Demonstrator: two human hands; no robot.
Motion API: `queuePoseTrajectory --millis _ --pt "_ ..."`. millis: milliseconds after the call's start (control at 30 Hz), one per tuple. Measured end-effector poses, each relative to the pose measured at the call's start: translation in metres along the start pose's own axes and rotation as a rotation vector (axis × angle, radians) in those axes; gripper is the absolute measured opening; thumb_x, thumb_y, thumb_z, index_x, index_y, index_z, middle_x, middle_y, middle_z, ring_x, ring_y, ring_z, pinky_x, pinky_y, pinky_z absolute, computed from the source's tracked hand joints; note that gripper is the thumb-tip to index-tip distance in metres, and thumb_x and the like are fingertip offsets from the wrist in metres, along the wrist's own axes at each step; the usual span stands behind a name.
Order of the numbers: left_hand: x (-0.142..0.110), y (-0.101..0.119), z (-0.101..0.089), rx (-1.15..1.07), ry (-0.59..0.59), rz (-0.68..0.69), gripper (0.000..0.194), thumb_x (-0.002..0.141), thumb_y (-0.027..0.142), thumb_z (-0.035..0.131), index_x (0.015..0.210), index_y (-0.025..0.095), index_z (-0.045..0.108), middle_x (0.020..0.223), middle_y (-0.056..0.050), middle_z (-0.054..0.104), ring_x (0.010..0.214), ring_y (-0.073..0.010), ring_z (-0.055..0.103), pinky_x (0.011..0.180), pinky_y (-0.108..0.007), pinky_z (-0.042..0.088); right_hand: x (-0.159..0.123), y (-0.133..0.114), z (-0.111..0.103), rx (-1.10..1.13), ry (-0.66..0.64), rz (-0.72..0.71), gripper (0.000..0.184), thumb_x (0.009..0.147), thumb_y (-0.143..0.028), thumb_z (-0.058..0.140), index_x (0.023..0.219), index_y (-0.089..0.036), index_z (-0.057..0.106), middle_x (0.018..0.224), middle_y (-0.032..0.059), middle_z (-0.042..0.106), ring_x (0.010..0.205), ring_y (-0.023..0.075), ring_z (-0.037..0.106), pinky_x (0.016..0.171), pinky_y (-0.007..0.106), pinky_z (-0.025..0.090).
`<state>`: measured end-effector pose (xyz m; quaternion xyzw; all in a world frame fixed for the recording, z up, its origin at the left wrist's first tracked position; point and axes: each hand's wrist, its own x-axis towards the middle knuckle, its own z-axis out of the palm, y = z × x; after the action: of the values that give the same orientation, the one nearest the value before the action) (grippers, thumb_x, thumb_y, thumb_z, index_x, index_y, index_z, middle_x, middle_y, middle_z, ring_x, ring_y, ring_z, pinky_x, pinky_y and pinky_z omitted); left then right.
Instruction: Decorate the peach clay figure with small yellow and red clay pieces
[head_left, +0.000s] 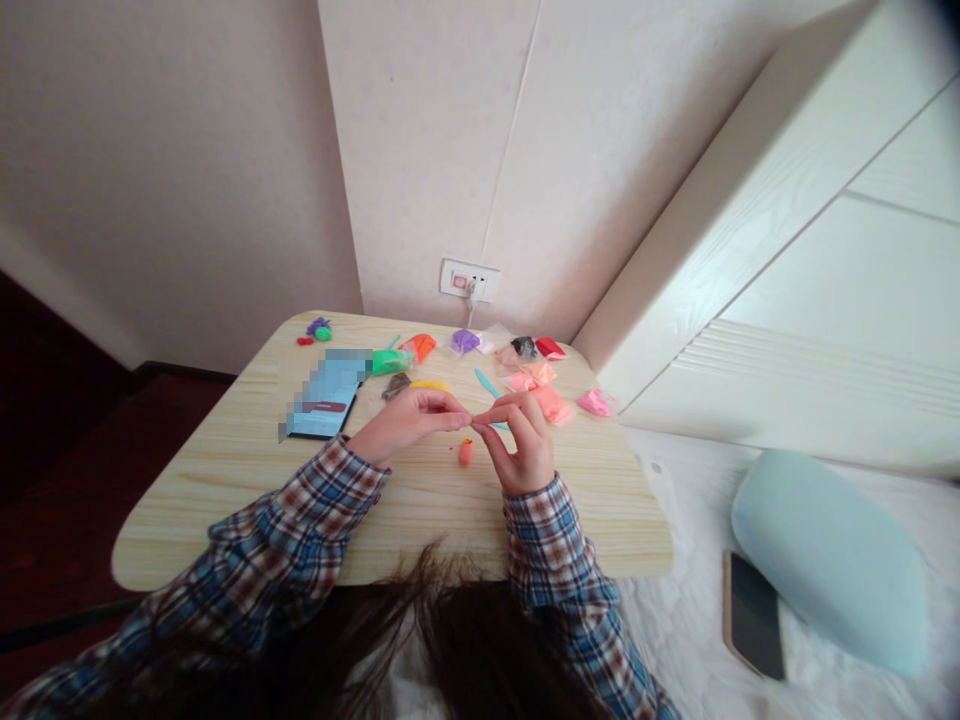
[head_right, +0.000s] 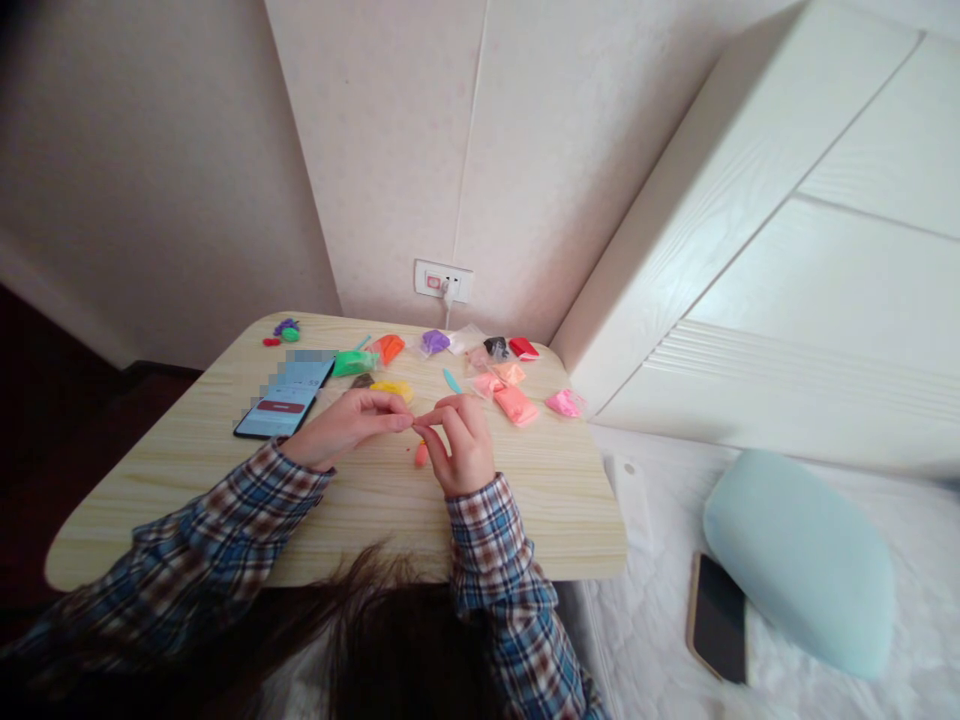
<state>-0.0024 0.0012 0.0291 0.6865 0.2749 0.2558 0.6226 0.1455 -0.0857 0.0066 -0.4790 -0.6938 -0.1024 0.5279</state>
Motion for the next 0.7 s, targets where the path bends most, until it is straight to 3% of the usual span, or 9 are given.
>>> queuePoseTrajectory --millis 267,500,700 --pt "0.001 -0.006 0.002 -0.078 0.000 -0.012 0.019 0.063 0.031 0.071 0.064 0.014 0.064 0.065 0.001 0.061 0.066 -0.0121 0.052 0.068 -0.027 0.041 -0.002 0.003 0.001 0.011 -0.037 0.035 0.005 0.085 -0.017 0.055 0.085 -0.020 0.058 0.082 0.0041 0.056 0.081 0.0182 0.055 0.071 0.035 0.049" --pt "0.000 -0.008 0.000 -0.111 0.056 -0.017 0.024 0.064 0.036 0.072 0.067 0.014 0.064 0.064 0.002 0.058 0.064 -0.0106 0.050 0.066 -0.025 0.042 -0.001 0.005 0.001 0.047 0.055 0.179 0.005 0.084 -0.017 0.053 0.082 -0.020 0.057 0.080 0.0043 0.057 0.078 0.0174 0.053 0.066 0.033 0.047" --pt "0.000 -0.012 -0.001 -0.165 0.057 -0.039 0.026 0.064 0.037 0.073 0.073 0.014 0.067 0.070 0.000 0.062 0.068 -0.0111 0.052 0.069 -0.026 0.042 -0.001 0.005 0.001 0.105 0.046 0.204 0.005 0.083 -0.016 0.055 0.081 -0.019 0.058 0.080 0.0040 0.057 0.078 0.0164 0.053 0.064 0.031 0.047"
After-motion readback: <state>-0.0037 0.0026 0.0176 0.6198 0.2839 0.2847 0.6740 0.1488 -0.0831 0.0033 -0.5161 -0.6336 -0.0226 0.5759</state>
